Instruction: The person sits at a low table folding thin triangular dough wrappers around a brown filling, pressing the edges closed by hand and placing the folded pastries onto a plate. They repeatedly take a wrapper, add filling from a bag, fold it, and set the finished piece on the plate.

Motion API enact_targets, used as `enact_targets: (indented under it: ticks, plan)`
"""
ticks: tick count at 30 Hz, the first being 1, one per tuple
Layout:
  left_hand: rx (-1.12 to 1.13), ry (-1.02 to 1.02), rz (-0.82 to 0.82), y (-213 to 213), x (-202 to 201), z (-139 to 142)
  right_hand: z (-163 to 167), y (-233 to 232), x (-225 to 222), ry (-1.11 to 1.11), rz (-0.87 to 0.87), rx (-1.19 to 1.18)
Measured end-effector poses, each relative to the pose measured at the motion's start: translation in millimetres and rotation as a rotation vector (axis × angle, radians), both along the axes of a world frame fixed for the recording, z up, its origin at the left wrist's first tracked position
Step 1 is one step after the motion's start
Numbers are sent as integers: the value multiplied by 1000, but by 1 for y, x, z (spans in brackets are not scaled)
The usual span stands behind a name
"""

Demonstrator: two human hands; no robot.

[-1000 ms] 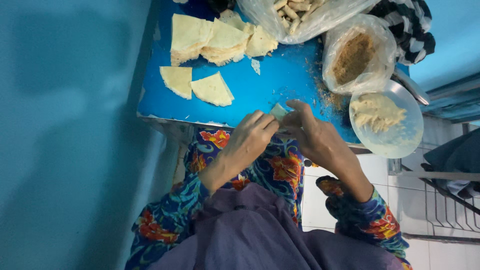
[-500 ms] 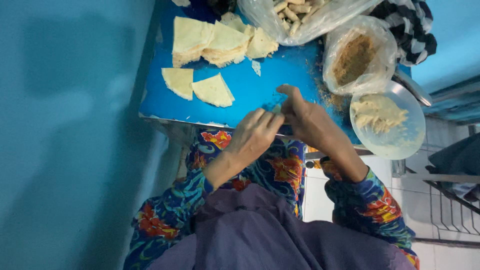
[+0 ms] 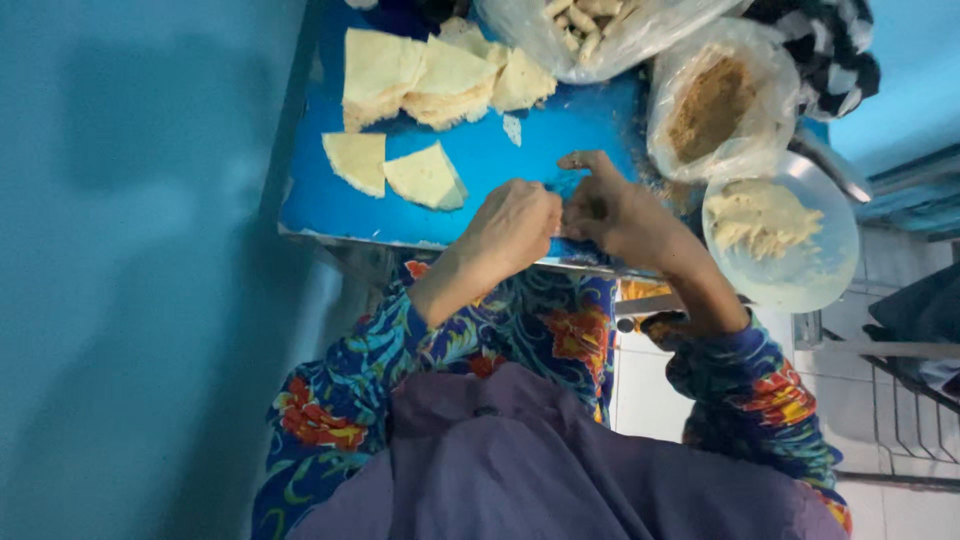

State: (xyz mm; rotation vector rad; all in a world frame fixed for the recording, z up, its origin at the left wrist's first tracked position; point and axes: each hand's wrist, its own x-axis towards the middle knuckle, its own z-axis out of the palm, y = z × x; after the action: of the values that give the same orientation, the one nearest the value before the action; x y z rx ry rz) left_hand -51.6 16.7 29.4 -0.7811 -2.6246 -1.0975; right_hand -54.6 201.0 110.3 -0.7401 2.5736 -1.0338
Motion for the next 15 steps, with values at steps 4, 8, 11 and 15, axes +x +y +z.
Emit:
enact_targets:
  ticks: [4,8,11,15]
  plan:
    - [-4,-140,9,-2,3,0,-11,3,12,116,-1,-21]
    - [-19,167,72,-2,26,-2,-26,6,35,399,-23,27]
    - [-64,346,21,-3,38,-1,-29,2,41,468,-45,42]
    - [-161,371,56,-5,35,5,-25,0,35,532,7,33]
